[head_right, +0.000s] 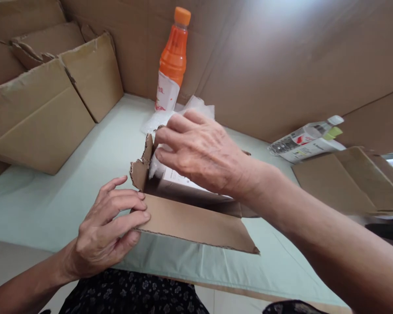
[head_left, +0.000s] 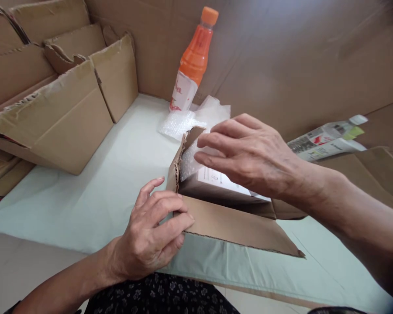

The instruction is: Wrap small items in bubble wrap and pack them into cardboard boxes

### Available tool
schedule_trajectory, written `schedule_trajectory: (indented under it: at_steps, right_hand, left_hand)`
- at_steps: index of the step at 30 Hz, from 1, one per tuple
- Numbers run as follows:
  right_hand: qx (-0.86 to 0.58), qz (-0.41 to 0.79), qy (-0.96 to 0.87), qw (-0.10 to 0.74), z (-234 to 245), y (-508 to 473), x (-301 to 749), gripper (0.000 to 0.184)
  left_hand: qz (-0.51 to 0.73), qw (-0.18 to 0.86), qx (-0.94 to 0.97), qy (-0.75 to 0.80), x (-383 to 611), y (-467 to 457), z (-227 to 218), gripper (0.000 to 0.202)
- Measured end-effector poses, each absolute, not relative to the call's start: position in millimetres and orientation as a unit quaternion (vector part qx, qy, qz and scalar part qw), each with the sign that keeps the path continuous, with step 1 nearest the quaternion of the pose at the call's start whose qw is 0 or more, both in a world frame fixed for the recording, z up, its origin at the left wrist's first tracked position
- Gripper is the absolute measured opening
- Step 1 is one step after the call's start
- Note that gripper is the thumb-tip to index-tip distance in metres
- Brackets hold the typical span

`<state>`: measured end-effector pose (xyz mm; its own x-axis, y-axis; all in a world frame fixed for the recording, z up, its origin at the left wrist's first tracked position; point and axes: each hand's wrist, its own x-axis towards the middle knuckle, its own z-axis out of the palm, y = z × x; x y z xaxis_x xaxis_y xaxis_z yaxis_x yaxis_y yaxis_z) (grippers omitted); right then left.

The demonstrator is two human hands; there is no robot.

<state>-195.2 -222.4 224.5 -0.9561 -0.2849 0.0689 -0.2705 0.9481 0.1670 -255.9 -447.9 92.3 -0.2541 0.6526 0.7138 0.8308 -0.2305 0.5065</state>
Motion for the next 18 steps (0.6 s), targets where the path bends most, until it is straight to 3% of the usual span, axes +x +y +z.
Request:
schedule_trajectory:
  at_steps: [6, 18]
  right_hand:
    - [0.205, -0.128, -0.970, -0.005, 201, -229, -202, 0.032]
    - [0.156, -0.040, -0.986, -0.041, 172, -233, -199, 0.026]
  left_hand:
    - [-0.501, 0.094, -0.598, -0.618, -256, -445, 91, 0.021]
    - [-0.502, 0.088, -0.595, -0.621, -257, -443, 92, 0.020]
